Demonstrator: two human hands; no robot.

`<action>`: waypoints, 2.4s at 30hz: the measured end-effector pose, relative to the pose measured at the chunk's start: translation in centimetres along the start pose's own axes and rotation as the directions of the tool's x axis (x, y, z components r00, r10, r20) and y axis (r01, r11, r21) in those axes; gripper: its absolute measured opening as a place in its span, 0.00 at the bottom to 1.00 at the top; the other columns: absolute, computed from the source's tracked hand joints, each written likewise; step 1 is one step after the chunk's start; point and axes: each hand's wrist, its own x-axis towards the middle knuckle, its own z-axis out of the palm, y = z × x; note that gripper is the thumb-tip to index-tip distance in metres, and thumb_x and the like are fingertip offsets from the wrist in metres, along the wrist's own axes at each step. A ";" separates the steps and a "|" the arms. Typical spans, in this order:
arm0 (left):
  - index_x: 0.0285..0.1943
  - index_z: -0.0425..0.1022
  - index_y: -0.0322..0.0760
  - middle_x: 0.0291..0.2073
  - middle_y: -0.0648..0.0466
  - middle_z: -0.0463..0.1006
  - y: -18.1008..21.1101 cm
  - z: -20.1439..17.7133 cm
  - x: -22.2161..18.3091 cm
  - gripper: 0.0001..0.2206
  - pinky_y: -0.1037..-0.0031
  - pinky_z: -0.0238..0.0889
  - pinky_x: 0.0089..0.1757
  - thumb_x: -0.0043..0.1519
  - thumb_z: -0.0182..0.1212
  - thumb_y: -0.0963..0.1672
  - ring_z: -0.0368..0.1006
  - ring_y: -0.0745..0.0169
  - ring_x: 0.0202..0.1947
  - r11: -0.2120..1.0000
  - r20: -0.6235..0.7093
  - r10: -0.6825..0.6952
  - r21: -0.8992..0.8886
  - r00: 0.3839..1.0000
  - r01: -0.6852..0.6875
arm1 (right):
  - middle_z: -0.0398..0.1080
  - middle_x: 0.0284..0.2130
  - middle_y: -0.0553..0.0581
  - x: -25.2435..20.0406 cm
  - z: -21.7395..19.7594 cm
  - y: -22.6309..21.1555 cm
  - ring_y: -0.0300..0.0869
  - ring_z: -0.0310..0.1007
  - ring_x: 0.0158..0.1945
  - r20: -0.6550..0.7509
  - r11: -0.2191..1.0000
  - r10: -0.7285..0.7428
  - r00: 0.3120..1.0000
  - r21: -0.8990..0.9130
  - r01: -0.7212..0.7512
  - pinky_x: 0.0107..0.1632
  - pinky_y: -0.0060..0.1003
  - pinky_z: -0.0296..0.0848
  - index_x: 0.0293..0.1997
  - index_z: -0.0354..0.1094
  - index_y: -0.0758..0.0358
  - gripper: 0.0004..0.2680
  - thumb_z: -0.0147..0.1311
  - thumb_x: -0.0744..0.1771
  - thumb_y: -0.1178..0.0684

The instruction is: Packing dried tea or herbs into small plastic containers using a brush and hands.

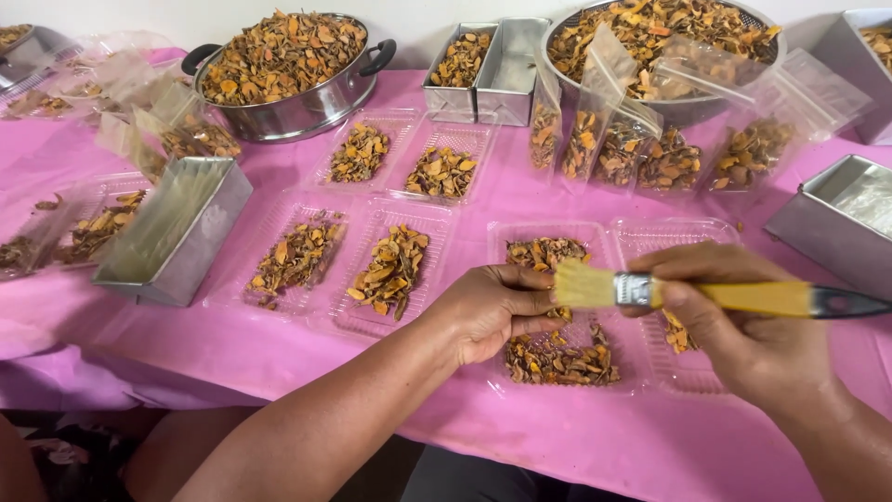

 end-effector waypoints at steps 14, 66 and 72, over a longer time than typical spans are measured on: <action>0.42 0.78 0.23 0.40 0.37 0.82 0.7 0.0 -0.8 0.09 0.66 0.80 0.42 0.53 0.67 0.32 0.81 0.43 0.39 0.996 -0.028 0.063 0.070 0.998 -0.061 | 0.78 0.41 0.62 0.2 0.0 0.4 0.43 0.82 0.33 0.021 0.997 0.059 0.998 0.057 -0.060 0.37 0.32 0.82 0.46 0.74 0.71 0.08 0.51 0.68 0.57; 0.39 0.75 0.36 0.30 0.54 0.72 7.0 1.4 4.7 0.07 0.62 0.65 0.31 0.66 0.56 0.43 0.73 0.55 0.33 -0.566 0.465 0.106 0.755 0.879 -0.331 | 0.76 0.26 0.65 1.6 -1.5 -1.1 0.46 0.81 0.32 -0.173 0.962 0.162 0.971 -0.190 -0.194 0.30 0.30 0.66 0.52 0.71 0.72 0.06 0.49 0.74 0.60; 0.43 0.81 0.32 0.28 0.51 0.76 6.2 1.1 4.0 0.08 0.62 0.72 0.29 0.57 0.65 0.35 0.77 0.51 0.31 -0.625 0.655 0.160 0.646 0.739 -0.437 | 0.72 0.30 0.68 1.5 -1.4 -0.7 0.50 0.82 0.34 -0.166 0.982 0.071 0.984 -0.159 -0.098 0.28 0.31 0.70 0.50 0.70 0.77 0.05 0.49 0.76 0.64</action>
